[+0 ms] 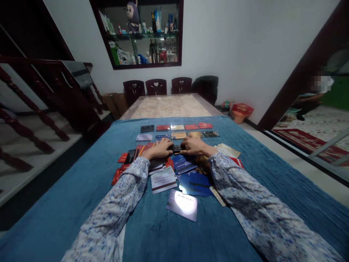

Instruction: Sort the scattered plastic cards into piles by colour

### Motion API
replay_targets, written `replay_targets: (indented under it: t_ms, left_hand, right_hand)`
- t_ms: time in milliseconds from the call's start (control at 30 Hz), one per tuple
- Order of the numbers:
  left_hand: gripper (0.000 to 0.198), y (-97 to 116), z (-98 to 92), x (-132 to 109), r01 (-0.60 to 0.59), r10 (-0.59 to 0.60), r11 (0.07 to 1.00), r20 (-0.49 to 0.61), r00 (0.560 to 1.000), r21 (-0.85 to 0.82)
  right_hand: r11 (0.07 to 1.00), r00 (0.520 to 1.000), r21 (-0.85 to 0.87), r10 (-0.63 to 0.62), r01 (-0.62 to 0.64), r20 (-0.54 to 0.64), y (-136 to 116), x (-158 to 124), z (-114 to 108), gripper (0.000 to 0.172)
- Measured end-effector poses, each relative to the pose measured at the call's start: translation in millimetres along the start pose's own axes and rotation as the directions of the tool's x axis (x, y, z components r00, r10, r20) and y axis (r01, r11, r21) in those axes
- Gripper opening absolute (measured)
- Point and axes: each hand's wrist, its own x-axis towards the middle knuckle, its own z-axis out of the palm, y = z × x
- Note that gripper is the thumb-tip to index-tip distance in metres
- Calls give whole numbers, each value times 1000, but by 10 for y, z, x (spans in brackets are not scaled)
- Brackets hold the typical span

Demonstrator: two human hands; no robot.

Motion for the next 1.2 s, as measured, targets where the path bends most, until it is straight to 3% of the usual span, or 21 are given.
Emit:
replay_targets:
  t_ms: [367,667,900,1200]
  left_hand:
    - [52,-28,-43,-20,7,-7,1000,27,1000,-16]
    - [48,15,-94,-63,66,-67,998,36,997,3]
    - [39,-17,-58,-59,25,-25,1000,-6,1000,18]
    - [50,-59,-62,-34,28,-27,1000,6,1000,-10]
  right_hand:
    - [997,999,70,-25,28,-36,123,85,116,51]
    - [994,996,93,-51,58,-77,215,148,219,54]
    - [992,992,93,-79,88,-101,339,206,277,52]
    - [993,994,106,-46,56,-95,472,220,311,58]
